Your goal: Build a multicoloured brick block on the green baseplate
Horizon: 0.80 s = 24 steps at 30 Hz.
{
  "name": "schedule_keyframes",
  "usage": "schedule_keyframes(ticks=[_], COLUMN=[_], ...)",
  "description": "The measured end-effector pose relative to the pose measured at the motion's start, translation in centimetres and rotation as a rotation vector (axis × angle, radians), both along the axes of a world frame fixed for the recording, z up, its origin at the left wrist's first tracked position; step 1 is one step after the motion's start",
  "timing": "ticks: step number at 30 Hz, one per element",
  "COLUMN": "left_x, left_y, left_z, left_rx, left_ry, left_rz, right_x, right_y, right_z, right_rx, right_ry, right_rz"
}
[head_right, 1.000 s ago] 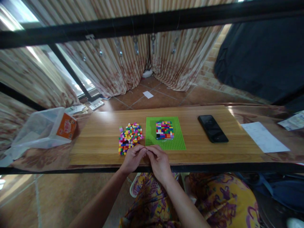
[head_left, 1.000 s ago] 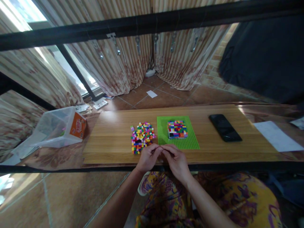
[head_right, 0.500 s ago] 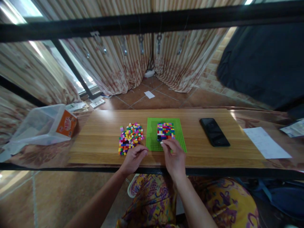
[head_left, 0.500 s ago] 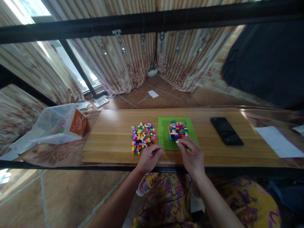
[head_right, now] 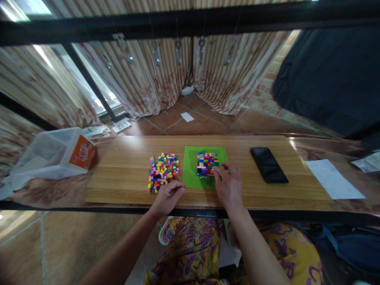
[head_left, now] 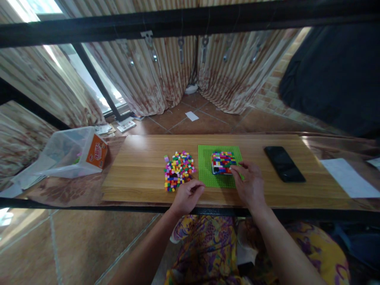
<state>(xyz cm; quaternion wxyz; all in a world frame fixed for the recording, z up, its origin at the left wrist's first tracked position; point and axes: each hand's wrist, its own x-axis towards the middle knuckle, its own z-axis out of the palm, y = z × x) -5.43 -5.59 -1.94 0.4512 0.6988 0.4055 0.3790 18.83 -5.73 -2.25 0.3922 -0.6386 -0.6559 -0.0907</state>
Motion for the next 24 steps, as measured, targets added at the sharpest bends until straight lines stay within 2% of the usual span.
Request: schedule_keyframes(ticks=[5, 15, 19, 24], left_x=[0.0, 0.1, 0.1, 0.1], left_y=[0.0, -0.1, 0.0, 0.0], left_z=[-0.3, 0.0, -0.1, -0.2], left_rx=[0.002, -0.005, 0.004, 0.013], left_ry=[-0.013, -0.010, 0.005, 0.002], left_rz=[-0.002, 0.003, 0.008, -0.001], right_x=[-0.2, -0.6, -1.1, -1.8], right_y=[0.2, 0.9, 1.0, 1.1], right_z=[0.2, -0.9, -0.5, 0.1], right_rx=[-0.031, -0.200, -0.203, -0.136], right_ry=[0.156, 0.937, 1.147, 1.320], right_rz=[-0.012, -0.101, -0.083, -0.071])
